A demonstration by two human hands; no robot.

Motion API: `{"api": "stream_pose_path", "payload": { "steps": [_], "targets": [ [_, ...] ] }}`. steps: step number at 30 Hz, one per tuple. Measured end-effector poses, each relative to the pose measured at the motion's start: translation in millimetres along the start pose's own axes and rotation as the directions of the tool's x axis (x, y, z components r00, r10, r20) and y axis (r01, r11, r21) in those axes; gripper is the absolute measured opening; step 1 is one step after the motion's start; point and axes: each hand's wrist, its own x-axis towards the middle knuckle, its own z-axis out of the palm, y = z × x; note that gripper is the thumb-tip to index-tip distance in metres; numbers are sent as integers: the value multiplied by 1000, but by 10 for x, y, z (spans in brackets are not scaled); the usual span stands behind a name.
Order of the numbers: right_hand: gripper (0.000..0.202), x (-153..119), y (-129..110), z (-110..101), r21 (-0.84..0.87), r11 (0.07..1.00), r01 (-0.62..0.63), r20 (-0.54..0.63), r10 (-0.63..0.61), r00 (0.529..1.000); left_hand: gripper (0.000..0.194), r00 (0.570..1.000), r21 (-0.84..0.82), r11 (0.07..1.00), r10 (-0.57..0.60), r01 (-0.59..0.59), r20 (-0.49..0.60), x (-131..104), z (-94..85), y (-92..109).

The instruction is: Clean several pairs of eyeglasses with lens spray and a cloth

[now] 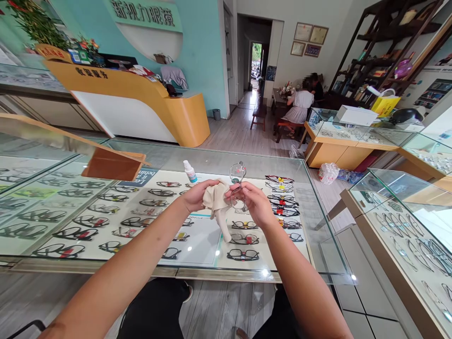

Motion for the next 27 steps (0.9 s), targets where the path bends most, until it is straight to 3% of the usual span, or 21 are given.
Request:
{"api": "stream_pose_path", "payload": {
  "steps": [3,9,15,20,23,25,26,27],
  "targets": [
    [30,-6,-8,1,14,1000,-1,39,1,999,23,1000,-38,999,-13,14,27,6,-27,1],
    [35,-24,14,-13,50,997,-66,191,56,980,39,970,32,995,-99,94,222,7,-57,-9],
    [34,-40,9,0,85,987,-135,265,108,958,47,971,5,994,-106,108,215,37,-55,4],
    [34,-32,-38,-10,92,991,-95,137,82,987,65,977,30,988,-155,152,144,101,-120,-8],
    [30,-19,-76,-36,98,995,-17,38,13,999,63,986,132,981,-154,144,65,135,-103,-39],
    [28,-9,-94,-56,99,995,22,-19,-20,1000,54,992,216,975,-21,48,-123,149,-62,-57],
    [28,-5,-101,-67,102,994,34,-44,-29,999,48,963,285,958,108,-34,-248,149,-39,-59],
    [28,-1,-105,-77,106,993,46,-69,-39,997,41,896,376,919,265,-122,-356,140,-16,-53]
  ]
}}
